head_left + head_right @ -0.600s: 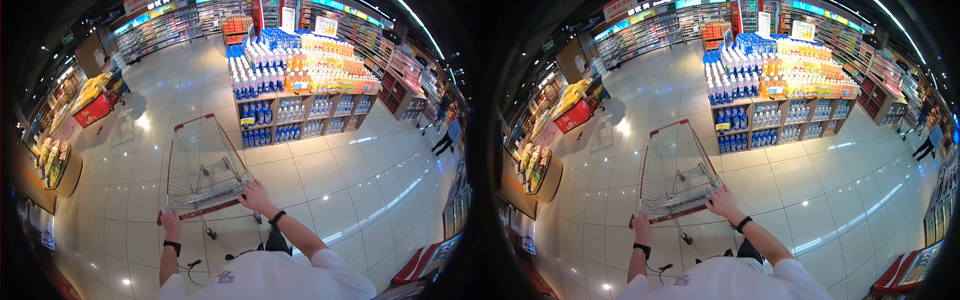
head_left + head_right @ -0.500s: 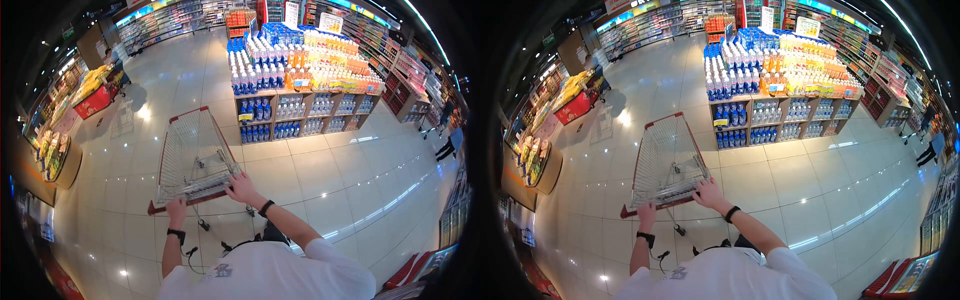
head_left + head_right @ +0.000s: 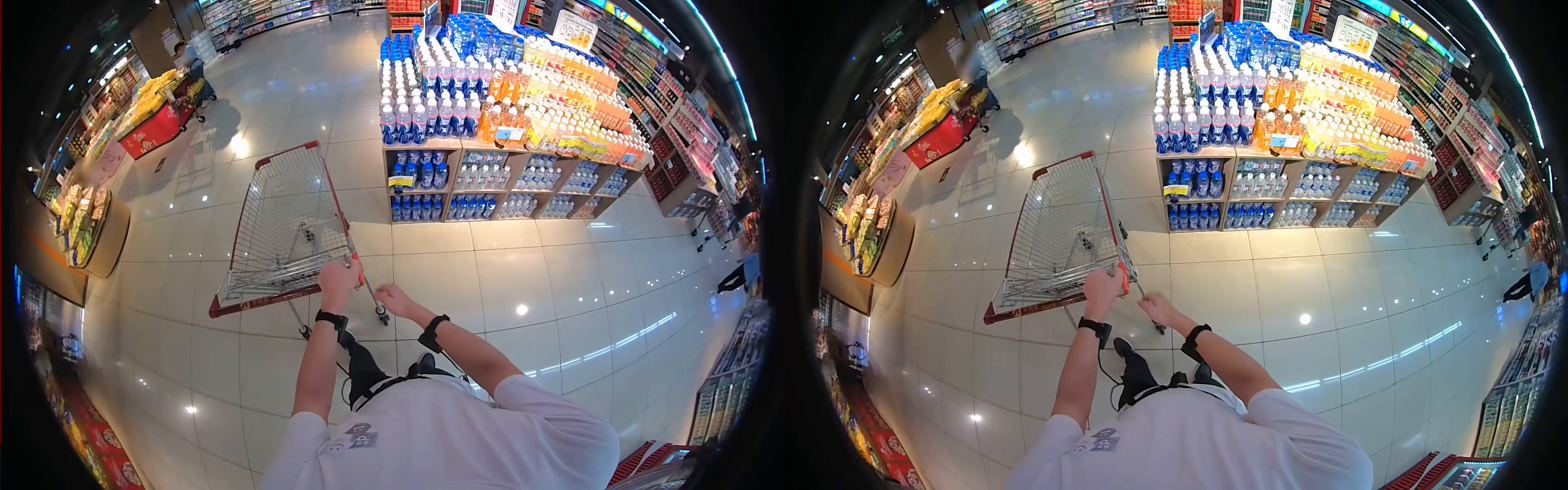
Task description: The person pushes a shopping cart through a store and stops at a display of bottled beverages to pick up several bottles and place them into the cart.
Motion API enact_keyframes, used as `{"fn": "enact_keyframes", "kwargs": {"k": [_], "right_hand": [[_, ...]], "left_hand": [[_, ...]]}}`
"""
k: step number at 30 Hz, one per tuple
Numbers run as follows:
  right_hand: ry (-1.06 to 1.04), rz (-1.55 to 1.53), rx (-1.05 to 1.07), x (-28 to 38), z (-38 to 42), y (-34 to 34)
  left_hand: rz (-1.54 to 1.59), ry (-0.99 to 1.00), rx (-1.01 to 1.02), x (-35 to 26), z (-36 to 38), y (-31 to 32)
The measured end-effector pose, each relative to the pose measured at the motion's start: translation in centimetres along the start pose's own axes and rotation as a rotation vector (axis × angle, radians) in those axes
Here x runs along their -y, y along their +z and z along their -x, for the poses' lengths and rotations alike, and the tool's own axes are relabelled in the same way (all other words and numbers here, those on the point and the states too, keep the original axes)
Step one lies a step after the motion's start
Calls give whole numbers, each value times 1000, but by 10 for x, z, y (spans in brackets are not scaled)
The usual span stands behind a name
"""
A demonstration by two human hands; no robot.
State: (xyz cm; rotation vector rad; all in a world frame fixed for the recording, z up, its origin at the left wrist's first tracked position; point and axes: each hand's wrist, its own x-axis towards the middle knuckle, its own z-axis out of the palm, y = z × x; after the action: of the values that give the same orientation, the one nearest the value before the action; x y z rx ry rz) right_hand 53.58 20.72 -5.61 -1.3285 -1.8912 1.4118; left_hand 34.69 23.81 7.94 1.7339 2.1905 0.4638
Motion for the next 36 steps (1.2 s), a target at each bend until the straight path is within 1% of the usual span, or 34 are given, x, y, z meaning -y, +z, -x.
{"fn": "enact_keyframes", "kwargs": {"k": [2,4,5,7,9,11,12,14,15,16,18,20,22,23,24,26,29,31,36], "right_hand": [[303,-4,86,-32,3,-10],[573,-141,182,-56,5,-21],[587,-125,194,-65,5,-30],[629,-111,176,-88,1,-44],[660,-106,149,-102,-3,-56],[757,-320,-32,-100,-6,-68],[769,-317,-23,-99,-7,-71],[815,-413,-177,-94,-14,-79],[826,-412,-171,-88,-17,-80],[819,-448,-225,-81,-19,-82],[814,-498,-312,-69,-25,-84],[827,-506,-329,-58,-31,-88],[834,-517,-348,-51,-37,-99],[825,-512,-330,-51,-41,-105],[818,-506,-309,-49,-46,-112],[820,-486,-338,-49,-57,-132],[794,-447,-373,-57,-85,-186],[720,-500,-455,-71,-106,-239],[504,-375,-775,-102,-175,-389]], "left_hand": [[-6,1,50,-8,-27,8],[-164,82,-80,-21,-44,20],[-160,84,-75,-23,-54,20],[-120,60,97,-28,-73,5],[-82,94,108,-30,-89,-1],[-38,107,119,-31,-105,-5],[-43,127,138,-33,-112,-8],[-44,139,167,-32,-133,-7],[-38,177,155,-31,-144,-4],[-31,217,141,-28,-155,-4],[-16,227,133,-27,-177,-3],[5,260,123,-33,-196,-3],[38,213,128,-30,-220,-1],[41,228,135,-29,-231,0],[35,224,121,-29,-241,-2],[49,205,67,-28,-260,-3],[29,185,96,-26,-290,-13],[8,197,56,-18,-314,-5],[-65,218,-33,9,-370,6]]}}
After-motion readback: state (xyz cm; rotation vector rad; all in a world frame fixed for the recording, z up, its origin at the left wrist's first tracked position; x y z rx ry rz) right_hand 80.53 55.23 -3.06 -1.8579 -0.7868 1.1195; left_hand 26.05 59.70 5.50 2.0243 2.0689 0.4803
